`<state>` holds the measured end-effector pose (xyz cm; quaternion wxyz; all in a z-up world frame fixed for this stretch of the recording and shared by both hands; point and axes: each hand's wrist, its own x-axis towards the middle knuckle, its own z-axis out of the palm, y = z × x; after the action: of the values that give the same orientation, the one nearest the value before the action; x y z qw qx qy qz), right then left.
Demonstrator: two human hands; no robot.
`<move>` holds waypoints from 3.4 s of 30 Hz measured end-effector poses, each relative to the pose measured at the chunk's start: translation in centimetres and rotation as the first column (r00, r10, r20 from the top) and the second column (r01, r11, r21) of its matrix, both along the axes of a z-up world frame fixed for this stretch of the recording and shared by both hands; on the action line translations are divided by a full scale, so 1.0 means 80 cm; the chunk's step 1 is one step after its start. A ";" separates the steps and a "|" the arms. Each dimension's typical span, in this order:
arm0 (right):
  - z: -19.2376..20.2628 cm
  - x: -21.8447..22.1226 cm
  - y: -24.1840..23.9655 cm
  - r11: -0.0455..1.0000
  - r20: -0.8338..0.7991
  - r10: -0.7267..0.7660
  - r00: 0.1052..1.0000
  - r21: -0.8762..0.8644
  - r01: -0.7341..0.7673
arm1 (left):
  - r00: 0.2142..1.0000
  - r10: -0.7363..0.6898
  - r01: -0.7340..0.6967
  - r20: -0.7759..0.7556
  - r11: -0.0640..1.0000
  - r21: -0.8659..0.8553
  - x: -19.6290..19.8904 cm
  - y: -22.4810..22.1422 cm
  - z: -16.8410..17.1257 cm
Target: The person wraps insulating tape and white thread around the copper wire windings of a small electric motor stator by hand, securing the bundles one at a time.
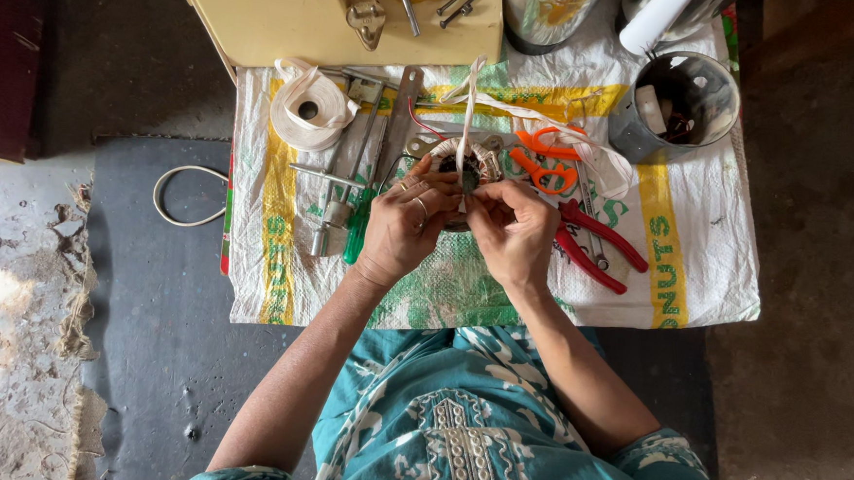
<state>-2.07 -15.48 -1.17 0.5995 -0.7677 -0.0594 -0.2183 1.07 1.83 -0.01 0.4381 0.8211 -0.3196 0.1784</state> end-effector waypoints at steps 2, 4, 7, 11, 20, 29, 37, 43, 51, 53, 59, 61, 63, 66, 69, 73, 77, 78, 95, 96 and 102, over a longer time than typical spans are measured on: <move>-0.010 0.003 -0.004 0.992 -0.179 0.020 0.984 0.124 0.002 | 1.000 0.002 -0.002 0.002 1.000 -0.003 0.000 -0.001 -0.001; -0.015 0.002 -0.007 0.995 -0.184 0.005 0.983 0.097 0.013 | 1.000 0.005 -0.005 0.009 1.000 -0.008 0.001 0.000 -0.001; -0.010 0.001 -0.017 0.997 0.047 0.051 0.998 -0.059 -0.048 | 1.000 0.010 -0.010 0.015 1.000 -0.011 0.001 -0.002 -0.003; 0.017 0.004 -0.029 0.883 0.219 0.197 0.956 -0.463 -0.076 | 0.999 0.026 -0.026 0.027 1.000 -0.003 0.001 0.000 -0.007; 0.023 0.036 -0.043 0.776 0.277 0.377 0.884 -0.616 -0.137 | 0.987 0.020 -0.026 -0.159 0.999 -0.036 0.005 0.006 -0.004; 0.008 0.038 -0.048 0.729 0.306 0.402 0.863 -0.678 -0.098 | 0.997 -0.068 0.065 0.045 0.995 0.075 0.015 0.011 0.015; 0.011 0.038 -0.047 0.768 0.284 0.373 0.883 -0.629 -0.122 | 0.990 -0.138 0.138 -0.034 0.990 0.019 0.011 0.012 0.031; 0.007 0.035 -0.042 0.805 0.288 0.346 0.893 -0.579 -0.125 | 0.973 -0.083 0.080 -0.214 0.997 -0.023 0.003 0.008 0.038; 0.002 0.032 -0.043 0.804 0.282 0.317 0.906 -0.586 -0.099 | 0.980 0.116 -0.105 -0.160 0.991 0.077 0.011 -0.005 0.012; 0.015 0.032 -0.045 0.803 0.248 0.350 0.903 -0.576 -0.152 | 0.994 0.053 -0.047 -0.092 0.996 0.070 0.011 -0.002 0.015; 0.043 0.051 -0.083 0.916 0.049 0.302 0.952 -0.292 -0.275 | 0.999 0.012 -0.015 0.040 0.998 0.058 0.004 -0.008 0.016; 0.041 0.060 -0.070 0.863 0.033 0.214 0.976 -0.474 -0.173 | 0.997 0.020 -0.025 0.070 0.998 0.062 -0.003 -0.010 0.016; 0.042 0.065 -0.053 0.812 0.025 0.153 0.988 -0.573 -0.111 | 0.993 0.041 -0.050 0.112 0.995 0.083 -0.004 -0.013 0.019; 0.042 0.062 -0.037 0.788 -0.011 0.137 0.991 -0.605 -0.116 | 0.983 0.087 -0.106 0.159 0.987 0.117 -0.009 -0.013 0.021; 0.037 0.069 -0.034 0.744 -0.052 0.150 0.987 -0.652 -0.148 | 0.976 0.129 -0.146 0.176 0.985 0.090 -0.015 -0.016 0.018; 0.024 0.075 -0.021 0.694 -0.137 0.091 0.986 -0.701 -0.162 | 0.972 0.167 -0.180 0.166 0.981 0.070 -0.015 -0.019 0.015; 0.025 0.078 -0.018 0.785 -0.223 0.057 0.973 -0.593 -0.182 | 0.977 0.168 -0.176 0.132 0.983 0.055 -0.016 -0.015 0.013; 0.025 0.078 -0.018 0.791 -0.172 0.089 0.981 -0.587 -0.175 | 0.979 0.168 -0.175 0.120 0.983 0.057 -0.015 -0.014 0.013; 0.042 0.086 -0.019 0.851 0.153 0.276 0.949 -0.497 -0.168 | 0.997 0.063 -0.065 0.041 0.997 0.039 -0.004 -0.005 0.007; 0.042 0.088 -0.020 0.851 0.157 0.283 0.946 -0.497 -0.172 | 0.999 0.034 -0.035 0.033 0.999 0.027 -0.002 -0.003 0.010; 0.026 0.091 -0.017 0.911 0.095 0.325 0.941 -0.300 -0.284 | 0.999 -0.021 0.020 -0.050 1.000 -0.017 0.003 -0.001 0.016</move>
<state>5.17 -16.84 0.95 0.5051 -0.8088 -0.2516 -0.1655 1.33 1.72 1.30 0.4545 0.8184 -0.3154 0.1557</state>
